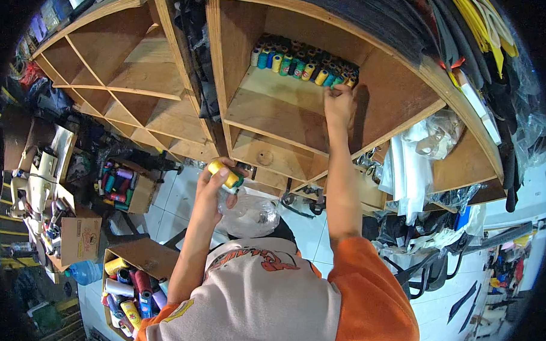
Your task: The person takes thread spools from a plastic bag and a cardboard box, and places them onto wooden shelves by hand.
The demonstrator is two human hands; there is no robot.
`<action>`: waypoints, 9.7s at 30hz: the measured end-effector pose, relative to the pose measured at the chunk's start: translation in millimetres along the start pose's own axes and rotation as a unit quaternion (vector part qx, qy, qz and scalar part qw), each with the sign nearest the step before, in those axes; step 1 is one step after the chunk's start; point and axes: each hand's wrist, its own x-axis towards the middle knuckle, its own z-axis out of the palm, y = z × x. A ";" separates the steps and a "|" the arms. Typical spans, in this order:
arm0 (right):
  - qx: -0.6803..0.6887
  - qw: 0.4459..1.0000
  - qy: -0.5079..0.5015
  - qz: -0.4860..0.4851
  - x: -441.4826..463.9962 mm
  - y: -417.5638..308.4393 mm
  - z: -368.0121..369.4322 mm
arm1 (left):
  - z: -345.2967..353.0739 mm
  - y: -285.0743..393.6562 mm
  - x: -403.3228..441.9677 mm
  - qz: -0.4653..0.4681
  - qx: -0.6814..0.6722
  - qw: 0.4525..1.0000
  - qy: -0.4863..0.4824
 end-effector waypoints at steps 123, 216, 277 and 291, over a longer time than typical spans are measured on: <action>-0.325 0.930 -0.170 -0.023 68.0 1.9 -14.5 | -38.6 9.0 -1.1 0.025 0.030 0.995 0.090; 0.262 0.935 -0.239 0.017 -106.7 -147.0 -103.2 | -9.6 36.5 -23.0 0.157 0.122 0.974 0.106; 0.255 0.732 -0.631 0.003 -106.1 -147.0 -58.6 | -16.4 3.2 -9.4 0.082 0.044 0.990 0.107; 0.018 0.963 -0.199 -0.182 32.3 -124.2 93.0 | -15.7 10.0 -16.1 0.067 0.082 0.986 0.127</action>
